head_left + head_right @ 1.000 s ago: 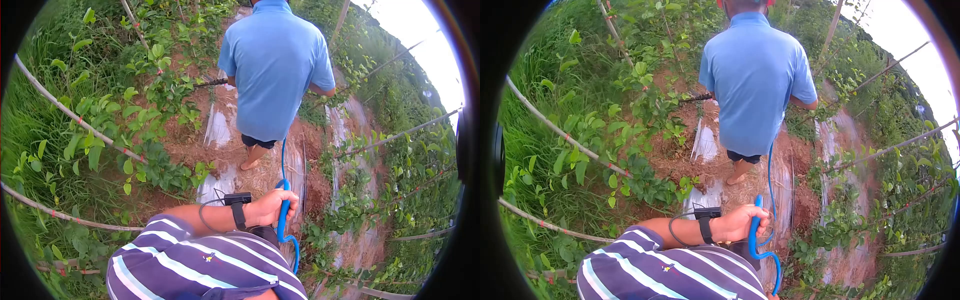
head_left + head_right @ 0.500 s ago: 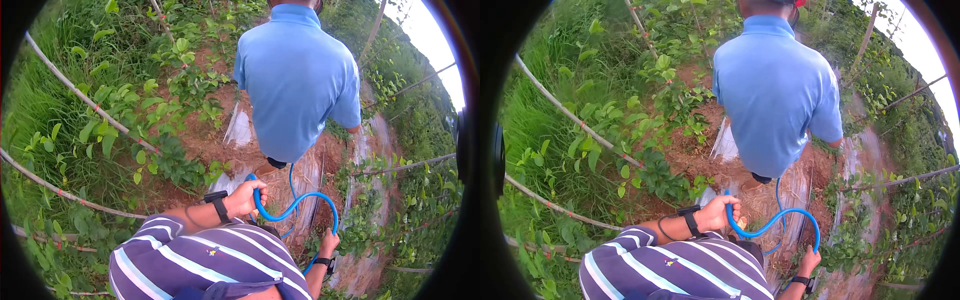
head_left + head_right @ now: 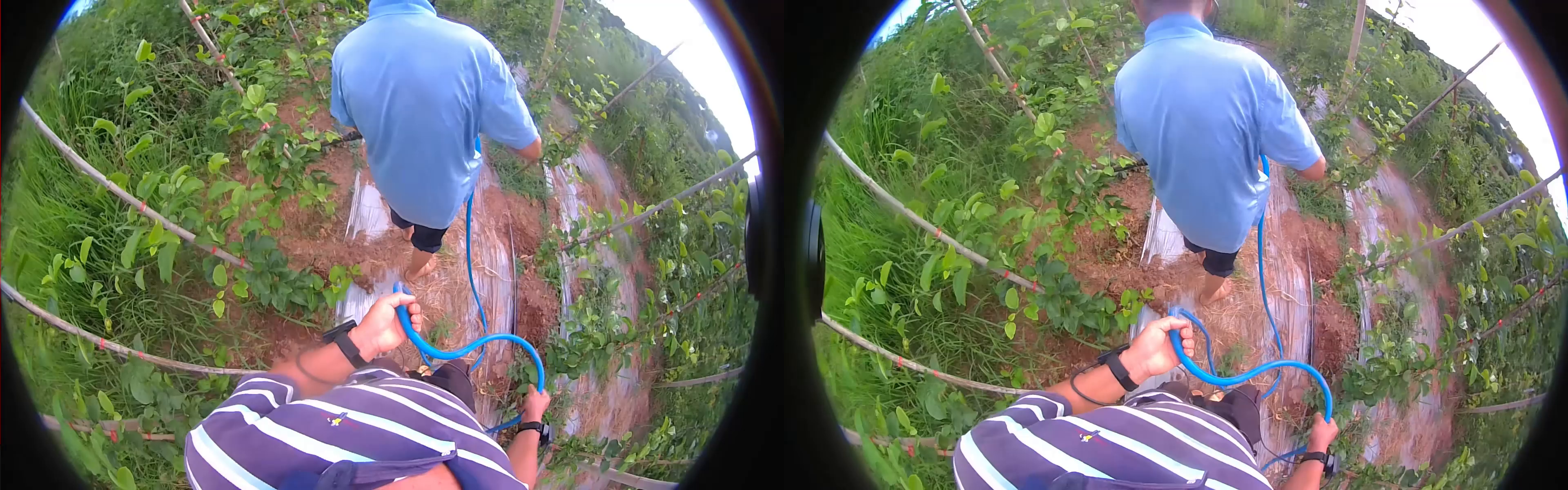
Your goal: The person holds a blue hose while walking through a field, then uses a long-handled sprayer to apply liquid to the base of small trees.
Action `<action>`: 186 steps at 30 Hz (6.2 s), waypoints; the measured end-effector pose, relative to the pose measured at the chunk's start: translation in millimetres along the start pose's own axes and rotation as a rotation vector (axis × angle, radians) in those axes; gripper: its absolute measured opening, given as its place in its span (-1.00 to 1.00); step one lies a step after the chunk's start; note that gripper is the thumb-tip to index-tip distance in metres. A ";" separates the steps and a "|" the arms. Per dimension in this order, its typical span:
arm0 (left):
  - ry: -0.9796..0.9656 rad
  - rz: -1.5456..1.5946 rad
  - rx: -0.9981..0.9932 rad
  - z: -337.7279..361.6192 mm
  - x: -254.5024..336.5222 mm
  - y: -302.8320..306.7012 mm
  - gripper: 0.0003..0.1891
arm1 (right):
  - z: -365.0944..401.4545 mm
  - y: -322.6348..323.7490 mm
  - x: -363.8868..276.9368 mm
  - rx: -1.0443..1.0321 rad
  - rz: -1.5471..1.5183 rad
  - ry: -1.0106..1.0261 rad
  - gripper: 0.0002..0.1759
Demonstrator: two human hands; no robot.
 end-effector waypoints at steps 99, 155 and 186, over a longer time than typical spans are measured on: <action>0.056 -0.110 0.241 -90.0 -14.3 53.6 -0.88 | 102.5 -54.8 103.1 -0.403 0.090 -0.321 -0.90; -0.013 -0.135 0.253 -88.2 8.2 52.0 -0.88 | 94.7 -70.1 88.9 -0.462 0.104 -0.271 -0.92; -0.014 -0.047 0.239 -84.1 12.8 63.8 -0.90 | 85.5 -77.1 65.7 -0.414 0.438 -0.169 -0.85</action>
Point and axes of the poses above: each hand's wrist, its own z-axis away from the middle knuckle, its own y-axis out of the back of the hand, x = y × z, the point moved 3 cm from there along -z, towards the middle knuckle, and after that the axes turned 6 degrees about x, right-handed, at the moved point
